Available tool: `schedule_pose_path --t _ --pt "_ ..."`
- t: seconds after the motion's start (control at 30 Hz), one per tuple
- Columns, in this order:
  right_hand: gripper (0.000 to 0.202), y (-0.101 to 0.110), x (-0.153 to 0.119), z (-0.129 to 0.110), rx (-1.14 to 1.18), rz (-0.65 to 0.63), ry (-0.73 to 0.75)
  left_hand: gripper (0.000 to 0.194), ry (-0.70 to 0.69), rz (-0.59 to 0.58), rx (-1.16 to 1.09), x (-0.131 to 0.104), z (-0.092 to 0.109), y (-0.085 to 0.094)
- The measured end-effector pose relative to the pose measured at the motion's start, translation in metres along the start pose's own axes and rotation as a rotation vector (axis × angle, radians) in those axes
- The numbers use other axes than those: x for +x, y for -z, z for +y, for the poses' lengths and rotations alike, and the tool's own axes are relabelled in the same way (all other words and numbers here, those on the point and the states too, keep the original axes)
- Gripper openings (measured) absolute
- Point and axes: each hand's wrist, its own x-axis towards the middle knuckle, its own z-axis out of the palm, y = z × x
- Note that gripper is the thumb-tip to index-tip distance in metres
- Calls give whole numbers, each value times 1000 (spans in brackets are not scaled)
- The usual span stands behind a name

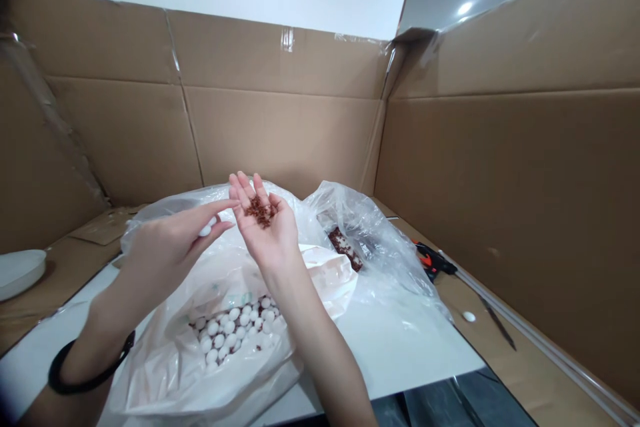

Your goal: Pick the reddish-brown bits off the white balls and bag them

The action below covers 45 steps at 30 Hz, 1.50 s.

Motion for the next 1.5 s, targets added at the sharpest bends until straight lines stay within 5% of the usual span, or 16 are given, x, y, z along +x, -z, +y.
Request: schedule_pose_path --t 0.4,0.77,1.03,1.23,1.37,1.5 --pt "36 0 -3 12 -2 -6 -11 23 -70 51 268 2 4 -7" --pt "35 0 -3 14 48 -15 21 19 -91 0 201 0 1 -8" --pt "20 -3 2 16 90 88 -14 17 -23 140 -40 2 -5 1" --pt "26 -3 1 21 133 131 -41 23 28 -6 -58 2 -6 7" --pt "39 2 1 12 21 -9 45 22 28 -57 -142 2 -6 6" --pt "41 3 -10 -3 -366 -272 177 22 94 -14 -328 -1 -16 15"
